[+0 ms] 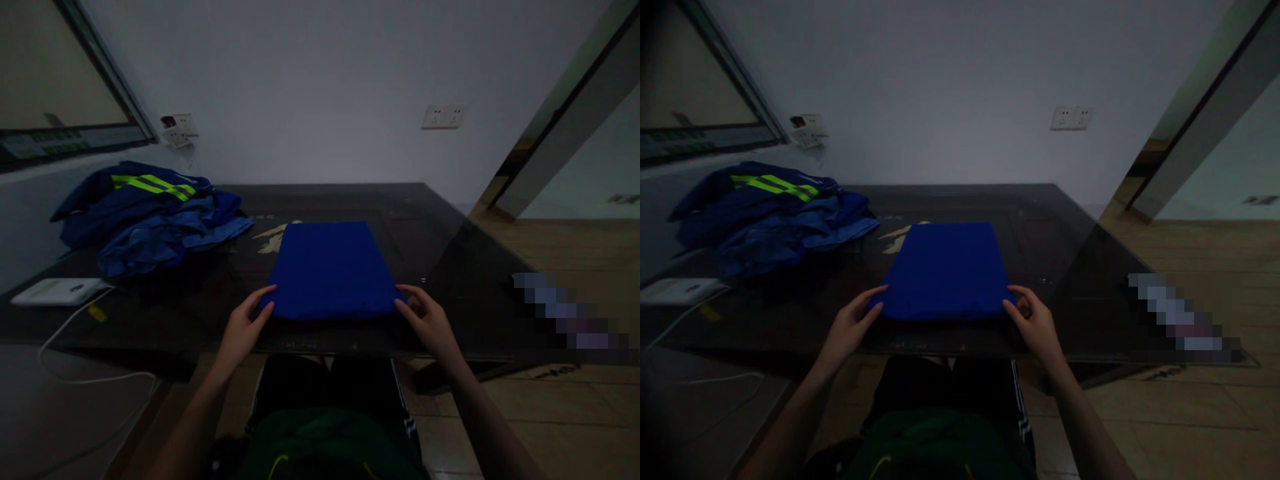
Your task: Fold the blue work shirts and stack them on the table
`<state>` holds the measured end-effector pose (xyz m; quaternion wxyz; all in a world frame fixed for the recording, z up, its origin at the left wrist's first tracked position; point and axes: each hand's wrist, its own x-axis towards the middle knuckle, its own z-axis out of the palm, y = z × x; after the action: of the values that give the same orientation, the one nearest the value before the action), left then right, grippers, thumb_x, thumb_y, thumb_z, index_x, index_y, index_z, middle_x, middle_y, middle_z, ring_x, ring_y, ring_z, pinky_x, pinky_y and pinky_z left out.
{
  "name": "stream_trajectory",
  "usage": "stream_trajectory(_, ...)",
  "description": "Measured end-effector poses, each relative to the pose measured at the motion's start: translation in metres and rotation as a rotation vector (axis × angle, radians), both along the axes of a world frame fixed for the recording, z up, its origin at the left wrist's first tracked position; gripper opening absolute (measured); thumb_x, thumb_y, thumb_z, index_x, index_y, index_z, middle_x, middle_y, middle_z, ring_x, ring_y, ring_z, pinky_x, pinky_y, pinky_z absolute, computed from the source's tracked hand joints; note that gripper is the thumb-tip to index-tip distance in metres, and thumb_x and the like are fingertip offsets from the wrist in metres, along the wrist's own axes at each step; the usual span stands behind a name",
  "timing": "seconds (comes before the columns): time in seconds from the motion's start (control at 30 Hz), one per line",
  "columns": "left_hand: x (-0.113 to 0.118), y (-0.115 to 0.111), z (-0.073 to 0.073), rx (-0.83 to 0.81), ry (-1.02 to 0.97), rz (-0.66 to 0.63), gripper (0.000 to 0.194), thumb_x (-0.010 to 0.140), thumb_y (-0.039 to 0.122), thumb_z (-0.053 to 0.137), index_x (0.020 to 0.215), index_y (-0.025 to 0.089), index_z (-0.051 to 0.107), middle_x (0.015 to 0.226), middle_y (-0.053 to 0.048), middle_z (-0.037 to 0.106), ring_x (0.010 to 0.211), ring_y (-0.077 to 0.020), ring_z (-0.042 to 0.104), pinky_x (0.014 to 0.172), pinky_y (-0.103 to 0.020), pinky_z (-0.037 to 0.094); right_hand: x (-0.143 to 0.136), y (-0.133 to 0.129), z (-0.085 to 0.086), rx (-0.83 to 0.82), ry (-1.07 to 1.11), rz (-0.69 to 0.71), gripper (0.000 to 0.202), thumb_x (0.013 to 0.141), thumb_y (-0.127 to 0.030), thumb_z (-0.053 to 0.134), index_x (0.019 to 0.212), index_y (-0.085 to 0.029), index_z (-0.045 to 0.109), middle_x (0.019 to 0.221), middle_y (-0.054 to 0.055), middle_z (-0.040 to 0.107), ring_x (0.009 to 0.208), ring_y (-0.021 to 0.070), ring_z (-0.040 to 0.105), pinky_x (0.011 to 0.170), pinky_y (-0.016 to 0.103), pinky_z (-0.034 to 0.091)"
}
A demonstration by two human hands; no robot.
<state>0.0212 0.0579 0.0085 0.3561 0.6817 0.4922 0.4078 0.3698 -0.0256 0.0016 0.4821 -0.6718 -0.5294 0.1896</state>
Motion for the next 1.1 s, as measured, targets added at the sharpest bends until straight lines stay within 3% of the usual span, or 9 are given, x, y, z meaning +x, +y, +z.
stream_trajectory(0.27,0.002,-0.001,-0.005,0.044,0.346,0.155,0.042,0.084,0.044,0.049,0.115,0.022,0.065,0.09,-0.005,0.07,0.078,-0.0205,0.064,0.075,-0.032,0.05,0.001,0.0,-0.005,-0.005,-0.067,-0.052,0.046,0.077,-0.049,0.061,0.107,-0.015,0.063,0.057,-0.005,0.045,0.052,0.0117,0.045,0.054,0.024,0.037)
stream_trajectory(0.43,0.003,0.002,-0.007,0.113,0.356,0.146,0.04,0.086,0.042,0.046,0.113,0.02,0.066,0.094,-0.006,0.068,0.083,-0.0199,0.063,0.074,-0.03,0.048,-0.004,0.005,0.003,0.004,0.059,-0.027,0.048,0.075,-0.052,0.061,0.105,-0.014,0.062,0.057,-0.006,0.043,0.051,0.011,0.041,0.052,0.024,0.035)
stream_trajectory(0.6,0.001,0.003,-0.008,0.059,0.413,0.17,0.037,0.089,0.041,0.045,0.114,0.022,0.064,0.078,-0.002,0.064,0.07,-0.0178,0.061,0.066,-0.028,0.046,-0.004,0.009,0.0,-0.015,0.001,-0.053,0.046,0.077,-0.052,0.058,0.102,-0.014,0.063,0.053,-0.008,0.036,0.049,0.0114,0.039,0.052,0.024,0.034)
stream_trajectory(0.73,0.003,0.003,-0.005,0.108,0.583,0.142,0.032,0.089,0.032,0.046,0.115,0.021,0.063,0.082,-0.003,0.061,0.075,-0.0183,0.061,0.068,-0.028,0.045,-0.004,0.008,-0.009,-0.084,-0.157,-0.039,0.042,0.08,-0.046,0.055,0.11,-0.017,0.06,0.055,-0.006,0.043,0.051,0.013,0.045,0.055,0.025,0.036)
stream_trajectory(0.9,0.001,0.0,-0.006,0.185,0.708,0.102,0.032,0.091,0.021,0.042,0.116,0.021,0.061,0.102,-0.007,0.059,0.086,-0.0189,0.061,0.077,-0.031,0.048,-0.006,0.002,-0.013,-0.165,-0.558,-0.048,0.028,0.087,-0.033,0.049,0.109,-0.021,0.061,0.073,0.003,0.058,0.07,0.0198,0.055,0.062,0.029,0.041)
stream_trajectory(1.0,0.002,0.0,0.001,0.273,0.797,0.119,0.035,0.09,0.017,0.043,0.121,0.023,0.059,0.115,-0.009,0.057,0.099,-0.0247,0.059,0.083,-0.04,0.047,-0.004,0.0,-0.001,-0.16,-0.766,-0.04,0.029,0.088,-0.029,0.05,0.113,-0.02,0.061,0.09,0.009,0.063,0.085,0.0252,0.056,0.072,0.035,0.046)
stream_trajectory(1.1,0.02,0.007,0.019,0.37,0.794,0.101,0.035,0.089,0.018,0.047,0.122,0.023,0.058,0.121,-0.01,0.055,0.108,-0.0271,0.055,0.089,-0.045,0.045,-0.015,0.008,0.024,-0.103,-0.827,-0.04,0.034,0.088,-0.027,0.05,0.12,-0.018,0.06,0.108,0.014,0.061,0.099,0.0284,0.054,0.084,0.042,0.047)
